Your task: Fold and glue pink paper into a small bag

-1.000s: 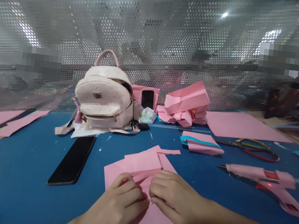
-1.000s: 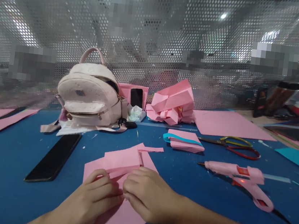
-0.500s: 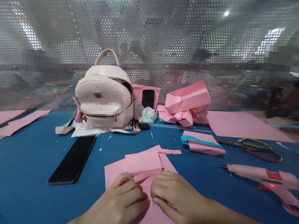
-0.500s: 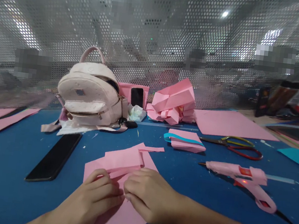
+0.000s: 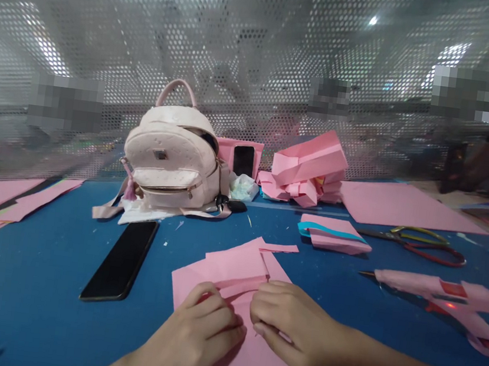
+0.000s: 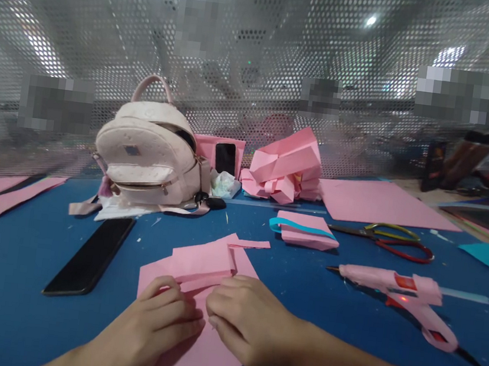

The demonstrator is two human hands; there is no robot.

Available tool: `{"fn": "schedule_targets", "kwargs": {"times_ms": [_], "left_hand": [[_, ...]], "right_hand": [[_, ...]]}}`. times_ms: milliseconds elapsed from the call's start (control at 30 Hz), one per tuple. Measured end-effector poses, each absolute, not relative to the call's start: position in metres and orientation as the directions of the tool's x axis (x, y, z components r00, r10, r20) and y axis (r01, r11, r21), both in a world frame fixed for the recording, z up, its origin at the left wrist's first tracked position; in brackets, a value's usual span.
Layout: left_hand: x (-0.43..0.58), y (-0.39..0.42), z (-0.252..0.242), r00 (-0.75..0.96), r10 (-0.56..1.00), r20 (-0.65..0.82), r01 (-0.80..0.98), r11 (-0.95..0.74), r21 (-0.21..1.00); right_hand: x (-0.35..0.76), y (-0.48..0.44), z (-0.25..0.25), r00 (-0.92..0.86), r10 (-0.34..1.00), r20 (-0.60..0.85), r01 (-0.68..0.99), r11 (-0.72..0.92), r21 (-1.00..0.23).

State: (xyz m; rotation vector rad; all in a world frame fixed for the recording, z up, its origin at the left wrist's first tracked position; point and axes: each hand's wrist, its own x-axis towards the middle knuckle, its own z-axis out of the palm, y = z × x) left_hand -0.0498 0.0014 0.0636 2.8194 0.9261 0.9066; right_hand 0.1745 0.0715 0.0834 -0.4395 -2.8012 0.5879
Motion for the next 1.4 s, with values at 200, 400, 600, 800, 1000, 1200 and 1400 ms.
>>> {"fn": "schedule_targets", "kwargs": {"times_ms": [200, 400, 600, 800, 1000, 1200, 1400], "left_hand": [[-0.0497, 0.0019, 0.066, 0.655, 0.545, 0.524, 0.522, -0.827, 0.208], [-0.0492, 0.0009, 0.0644, 0.647, 0.556, 0.522, 0.544, -0.816, 0.195], [-0.0494, 0.0017, 0.0649, 0.649, 0.538, 0.538, 0.527, -0.828, 0.193], [-0.0501, 0.0008, 0.063, 0.646, 0.55, 0.529, 0.537, -0.82, 0.197], [-0.0502, 0.0018, 0.0616, 0.64, 0.541, 0.545, 0.531, -0.825, 0.195], [-0.0507, 0.0017, 0.0629, 0.655, 0.548, 0.52, 0.528, -0.824, 0.204], [-0.0502, 0.0022, 0.0627, 0.643, 0.552, 0.531, 0.526, -0.822, 0.218]], "right_hand": [[0.1746, 0.0716, 0.0844, -0.921, 0.342, 0.186, 0.242, 0.877, -0.415], [0.1743, 0.0714, 0.0838, -0.922, 0.339, 0.188, 0.242, 0.883, -0.403], [0.1739, 0.0717, 0.0838, -0.914, 0.344, 0.216, 0.243, 0.888, -0.39], [0.174, 0.0724, 0.0843, -0.909, 0.358, 0.215, 0.25, 0.879, -0.407], [0.1755, 0.0742, 0.086, -0.914, 0.353, 0.202, 0.237, 0.866, -0.439], [0.1781, 0.0776, 0.086, -0.918, 0.341, 0.201, 0.231, 0.875, -0.426], [0.18, 0.081, 0.0825, -0.928, 0.304, 0.217, 0.192, 0.887, -0.421]]}}
